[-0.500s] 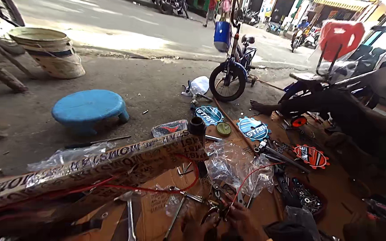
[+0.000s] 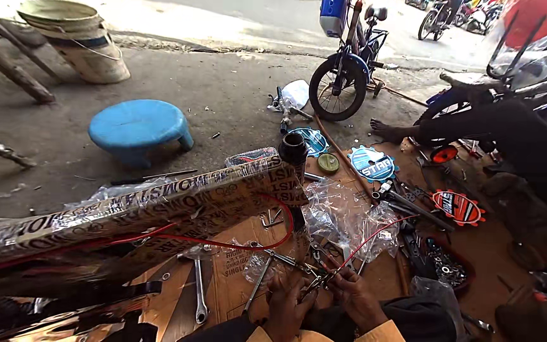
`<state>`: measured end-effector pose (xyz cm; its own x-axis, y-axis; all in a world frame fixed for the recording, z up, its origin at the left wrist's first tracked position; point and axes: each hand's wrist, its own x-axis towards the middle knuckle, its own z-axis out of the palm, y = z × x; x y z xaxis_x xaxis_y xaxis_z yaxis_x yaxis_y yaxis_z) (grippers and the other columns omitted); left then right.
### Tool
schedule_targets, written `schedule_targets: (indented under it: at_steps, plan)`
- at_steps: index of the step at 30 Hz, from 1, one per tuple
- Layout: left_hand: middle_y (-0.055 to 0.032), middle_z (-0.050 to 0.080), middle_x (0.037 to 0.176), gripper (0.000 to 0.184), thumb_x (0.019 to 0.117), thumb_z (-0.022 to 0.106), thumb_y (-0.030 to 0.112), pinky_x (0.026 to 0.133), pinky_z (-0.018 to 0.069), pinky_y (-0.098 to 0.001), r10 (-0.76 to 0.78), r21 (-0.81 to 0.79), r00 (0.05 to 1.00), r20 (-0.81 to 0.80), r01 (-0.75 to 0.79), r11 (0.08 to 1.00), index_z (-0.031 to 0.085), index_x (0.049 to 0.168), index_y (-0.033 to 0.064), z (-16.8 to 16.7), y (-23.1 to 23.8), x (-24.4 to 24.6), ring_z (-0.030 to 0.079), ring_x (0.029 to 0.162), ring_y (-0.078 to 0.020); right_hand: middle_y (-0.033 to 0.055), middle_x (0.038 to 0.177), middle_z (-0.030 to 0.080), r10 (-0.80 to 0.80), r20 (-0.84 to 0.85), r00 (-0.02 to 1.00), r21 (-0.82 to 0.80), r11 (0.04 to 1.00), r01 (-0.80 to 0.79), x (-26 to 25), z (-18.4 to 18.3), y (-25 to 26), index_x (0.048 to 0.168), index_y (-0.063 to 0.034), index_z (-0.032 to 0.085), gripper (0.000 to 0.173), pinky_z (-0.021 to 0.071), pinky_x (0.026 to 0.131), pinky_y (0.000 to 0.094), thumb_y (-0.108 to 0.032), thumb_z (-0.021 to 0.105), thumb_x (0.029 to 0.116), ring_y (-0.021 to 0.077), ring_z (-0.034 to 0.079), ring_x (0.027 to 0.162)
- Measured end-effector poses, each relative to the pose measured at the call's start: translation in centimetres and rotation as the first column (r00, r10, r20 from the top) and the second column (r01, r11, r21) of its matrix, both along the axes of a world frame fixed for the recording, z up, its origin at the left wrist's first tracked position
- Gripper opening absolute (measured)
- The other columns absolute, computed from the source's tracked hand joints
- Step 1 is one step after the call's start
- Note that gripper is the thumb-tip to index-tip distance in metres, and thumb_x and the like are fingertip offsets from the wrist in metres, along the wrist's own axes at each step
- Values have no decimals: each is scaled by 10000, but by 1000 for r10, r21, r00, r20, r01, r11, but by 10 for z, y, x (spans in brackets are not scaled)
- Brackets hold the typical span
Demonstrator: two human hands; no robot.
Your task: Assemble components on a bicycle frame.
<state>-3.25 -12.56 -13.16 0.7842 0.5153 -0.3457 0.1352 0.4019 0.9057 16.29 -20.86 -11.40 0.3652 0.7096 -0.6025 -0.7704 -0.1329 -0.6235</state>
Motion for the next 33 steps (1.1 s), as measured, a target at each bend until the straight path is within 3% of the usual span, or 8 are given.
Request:
schedule_targets:
  at_steps: [5,16,20,24,27,29,31,33]
  plan:
    - [-24,683,828,388,1008,581,380,727,576,-326,-15,169,996,-93,30,985,574,1267,91,6,4,-1,671,725,-141,234,1314,626,58,16,998,106,993,-59,0,-3,-1,1364,29,521,425,589,922,431,48,626,953,307,695,1053]
    - [-24,706,894,392,997,609,383,751,587,-337,-51,299,986,-158,97,949,577,1287,121,7,3,-2,688,766,-134,220,1290,649,31,84,996,51,998,-36,-2,-2,0,1286,50,563,331,594,906,427,73,596,958,297,697,1045]
    - [-26,699,951,434,985,628,409,767,578,-328,-55,377,978,-203,130,917,562,1316,135,8,1,-2,679,799,-124,202,1139,689,-2,112,994,51,999,-4,-4,2,1,1208,58,587,256,602,886,431,93,586,955,281,706,963]
    - [-5,701,1035,506,950,664,446,836,582,-326,-43,475,959,-280,177,862,542,1349,159,15,1,0,688,897,-108,225,1205,680,-38,115,993,74,997,30,-4,1,1,1140,57,598,209,609,877,427,112,598,938,291,715,978]
    - [38,692,1085,623,882,701,526,913,559,-364,32,589,923,-383,218,778,537,1382,193,17,-1,2,671,966,-92,222,1189,671,-21,186,982,37,999,14,-8,5,3,1287,39,566,355,607,876,430,35,659,944,292,706,982]
    - [65,699,1077,652,857,698,555,1066,424,-491,132,668,899,-418,206,715,542,1384,204,17,-1,4,656,1018,-86,210,1268,645,51,255,966,7,998,-55,-9,8,1,1467,-27,445,590,599,897,438,-23,696,934,311,693,1049]
    - [53,707,1073,641,863,695,526,998,447,-504,199,727,907,-371,151,669,553,1383,179,21,4,5,654,1000,-113,209,1302,640,92,276,957,-3,995,-95,-10,8,-2,1509,-45,398,639,592,888,438,-61,691,942,319,684,1079]
    - [25,701,1099,661,867,673,547,913,529,-464,242,781,910,-338,128,612,569,1389,154,24,10,6,662,994,-138,219,1290,647,105,297,949,-6,994,-108,-11,10,-3,1483,-32,457,573,596,876,436,-102,685,962,315,691,1056]
